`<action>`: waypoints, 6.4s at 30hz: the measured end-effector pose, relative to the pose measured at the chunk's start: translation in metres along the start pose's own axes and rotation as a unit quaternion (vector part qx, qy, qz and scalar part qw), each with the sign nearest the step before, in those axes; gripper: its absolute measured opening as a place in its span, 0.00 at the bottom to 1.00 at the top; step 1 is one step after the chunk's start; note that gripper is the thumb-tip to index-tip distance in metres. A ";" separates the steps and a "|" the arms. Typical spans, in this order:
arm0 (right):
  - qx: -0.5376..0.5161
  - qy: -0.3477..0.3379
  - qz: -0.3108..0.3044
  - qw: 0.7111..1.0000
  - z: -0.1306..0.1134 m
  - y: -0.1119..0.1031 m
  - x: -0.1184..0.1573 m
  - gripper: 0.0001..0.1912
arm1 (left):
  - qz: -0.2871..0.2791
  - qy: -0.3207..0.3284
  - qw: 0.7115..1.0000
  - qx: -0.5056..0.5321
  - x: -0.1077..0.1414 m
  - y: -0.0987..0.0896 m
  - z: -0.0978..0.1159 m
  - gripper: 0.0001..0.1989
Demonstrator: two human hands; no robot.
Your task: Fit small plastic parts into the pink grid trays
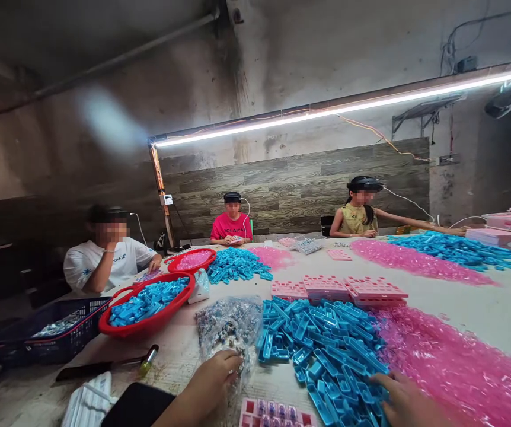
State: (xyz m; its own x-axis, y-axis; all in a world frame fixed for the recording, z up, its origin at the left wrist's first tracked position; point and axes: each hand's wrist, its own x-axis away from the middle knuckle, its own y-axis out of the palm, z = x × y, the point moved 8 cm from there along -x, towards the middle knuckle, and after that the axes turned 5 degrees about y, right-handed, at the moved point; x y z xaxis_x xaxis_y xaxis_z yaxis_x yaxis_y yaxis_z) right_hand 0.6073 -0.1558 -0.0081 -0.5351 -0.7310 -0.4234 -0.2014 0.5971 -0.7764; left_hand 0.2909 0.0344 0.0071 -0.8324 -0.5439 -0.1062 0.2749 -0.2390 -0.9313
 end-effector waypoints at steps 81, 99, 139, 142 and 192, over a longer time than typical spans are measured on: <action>0.100 0.177 0.042 0.978 0.007 -0.055 0.011 0.11 | 0.031 0.016 0.999 -0.025 -0.002 -0.006 0.007 0.12; 0.092 0.142 0.045 0.985 0.000 -0.049 0.008 0.09 | 0.025 0.013 0.999 -0.024 -0.002 -0.002 0.007 0.13; -0.019 0.064 0.021 0.998 -0.025 -0.042 0.002 0.19 | 0.063 -0.009 0.997 -0.039 -0.001 -0.012 0.009 0.08; -0.026 0.069 0.017 0.997 -0.024 -0.043 0.002 0.19 | 0.071 -0.002 0.997 -0.037 0.000 -0.011 0.009 0.07; 0.173 -0.161 -0.341 0.910 -0.206 0.026 0.059 0.11 | 0.025 0.147 0.984 0.101 0.013 0.011 0.067 0.07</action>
State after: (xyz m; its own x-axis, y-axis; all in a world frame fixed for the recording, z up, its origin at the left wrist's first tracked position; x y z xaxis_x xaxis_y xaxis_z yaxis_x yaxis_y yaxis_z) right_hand 0.4018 -0.1153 0.0424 -0.1027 -0.9849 0.1394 -0.0965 -0.1296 -0.9869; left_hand 0.3155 -0.0297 0.0186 -0.9101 -0.3106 -0.2744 0.3851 -0.3891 -0.8368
